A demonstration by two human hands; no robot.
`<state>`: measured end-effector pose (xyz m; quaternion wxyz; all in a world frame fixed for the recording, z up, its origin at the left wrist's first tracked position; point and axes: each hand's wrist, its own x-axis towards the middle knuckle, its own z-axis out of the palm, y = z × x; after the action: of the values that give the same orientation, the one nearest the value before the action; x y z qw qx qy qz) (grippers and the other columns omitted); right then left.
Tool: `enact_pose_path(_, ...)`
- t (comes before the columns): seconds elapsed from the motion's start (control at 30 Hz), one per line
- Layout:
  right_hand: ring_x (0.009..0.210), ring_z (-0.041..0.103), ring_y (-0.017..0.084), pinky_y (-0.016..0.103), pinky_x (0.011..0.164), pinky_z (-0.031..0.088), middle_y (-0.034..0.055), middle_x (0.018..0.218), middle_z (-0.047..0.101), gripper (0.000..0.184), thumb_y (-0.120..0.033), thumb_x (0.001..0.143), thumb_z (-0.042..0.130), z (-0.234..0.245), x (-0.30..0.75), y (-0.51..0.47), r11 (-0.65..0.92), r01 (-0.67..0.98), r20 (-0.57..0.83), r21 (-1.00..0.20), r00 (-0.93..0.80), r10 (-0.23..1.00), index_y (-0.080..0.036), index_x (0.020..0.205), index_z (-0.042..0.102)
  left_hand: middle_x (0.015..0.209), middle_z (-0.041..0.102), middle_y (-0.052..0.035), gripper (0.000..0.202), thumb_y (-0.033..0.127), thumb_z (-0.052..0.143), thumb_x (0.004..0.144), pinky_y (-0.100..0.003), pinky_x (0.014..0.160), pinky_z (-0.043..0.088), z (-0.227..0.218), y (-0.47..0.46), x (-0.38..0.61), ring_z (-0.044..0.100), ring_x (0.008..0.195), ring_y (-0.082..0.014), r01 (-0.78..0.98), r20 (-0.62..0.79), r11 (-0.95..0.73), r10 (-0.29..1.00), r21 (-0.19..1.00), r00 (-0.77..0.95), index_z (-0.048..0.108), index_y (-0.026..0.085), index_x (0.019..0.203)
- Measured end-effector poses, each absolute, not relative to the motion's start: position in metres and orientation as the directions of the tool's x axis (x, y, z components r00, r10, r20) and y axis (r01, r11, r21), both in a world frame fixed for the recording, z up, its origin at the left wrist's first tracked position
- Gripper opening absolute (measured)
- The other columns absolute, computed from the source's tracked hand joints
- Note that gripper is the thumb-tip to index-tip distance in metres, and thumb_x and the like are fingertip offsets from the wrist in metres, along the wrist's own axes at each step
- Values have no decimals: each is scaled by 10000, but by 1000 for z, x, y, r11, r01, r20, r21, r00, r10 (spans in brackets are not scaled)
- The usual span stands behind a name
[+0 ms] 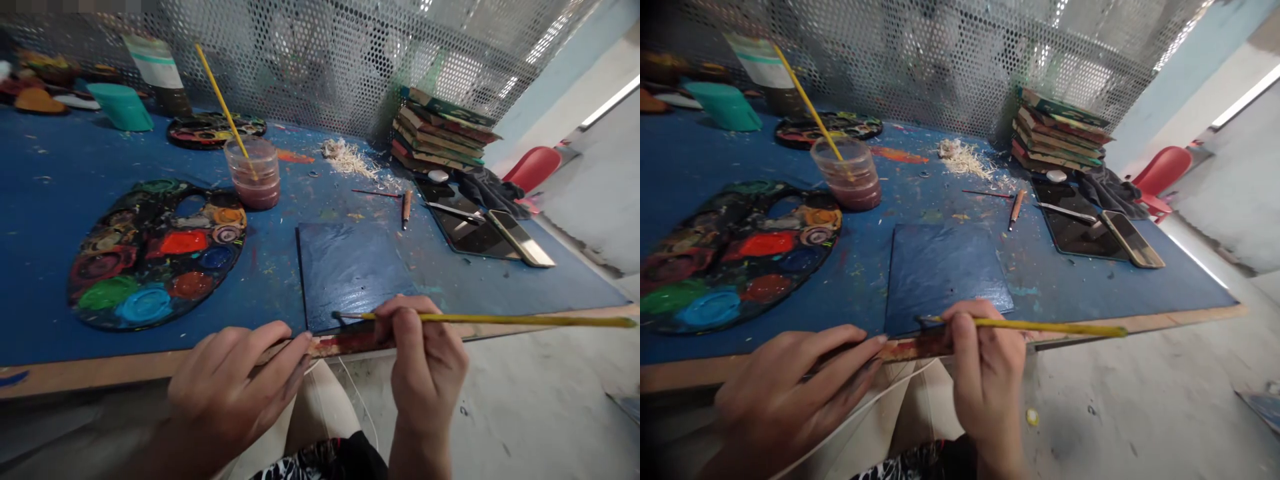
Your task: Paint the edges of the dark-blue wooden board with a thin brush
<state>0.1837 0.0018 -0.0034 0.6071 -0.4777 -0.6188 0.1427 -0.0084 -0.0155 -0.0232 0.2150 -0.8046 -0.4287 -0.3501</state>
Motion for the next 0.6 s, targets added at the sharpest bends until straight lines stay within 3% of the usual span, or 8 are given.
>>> enact_pose_path(0.17, 532, 506, 63, 203, 505, 404, -30, 630, 565, 288, -276, 930, 527, -5, 222, 10, 374, 497, 611, -783, 499, 615, -178, 675, 617, 847, 698, -3, 130, 206, 678, 838, -331, 606, 382, -20, -15, -8, 519, 668, -169, 831, 748, -555, 534, -42, 395, 688, 234, 965)
enact_pose_path(0.27, 529, 493, 73, 220, 533, 403, -28, 602, 536, 293, -323, 926, 532, -7, 243, 12, 286, 601, 647, -746, 555, 522, -168, 695, 626, 856, 697, -5, 153, 201, 700, 823, -333, 608, 392, -19, -15, -7, 525, 676, -171, 835, 747, -548, 539, -40, 389, 680, 235, 971)
enact_pose_path(0.43, 567, 508, 93, 253, 575, 415, -9, 639, 559, 292, -330, 936, 519, -8, 239, 15, 328, 714, 766, -619, 457, 452, -179, 699, 599, 882, 694, -16, 228, 187, 731, 792, -335, 608, 400, -23, -13, -8, 534, 680, -173, 831, 753, -554, 525, -53, 398, 676, 236, 1008)
enact_pose_path(0.6, 637, 554, 86, 237, 611, 427, -13, 712, 599, 188, -175, 930, 508, -3, 211, 11, 423, 746, 793, -515, 226, 566, -195, 755, 573, 888, 703, -18, 215, 205, 727, 798, -330, 601, 386, -26, -14, -9, 545, 677, -169, 816, 766, -577, 510, -32, 391, 681, 224, 1007)
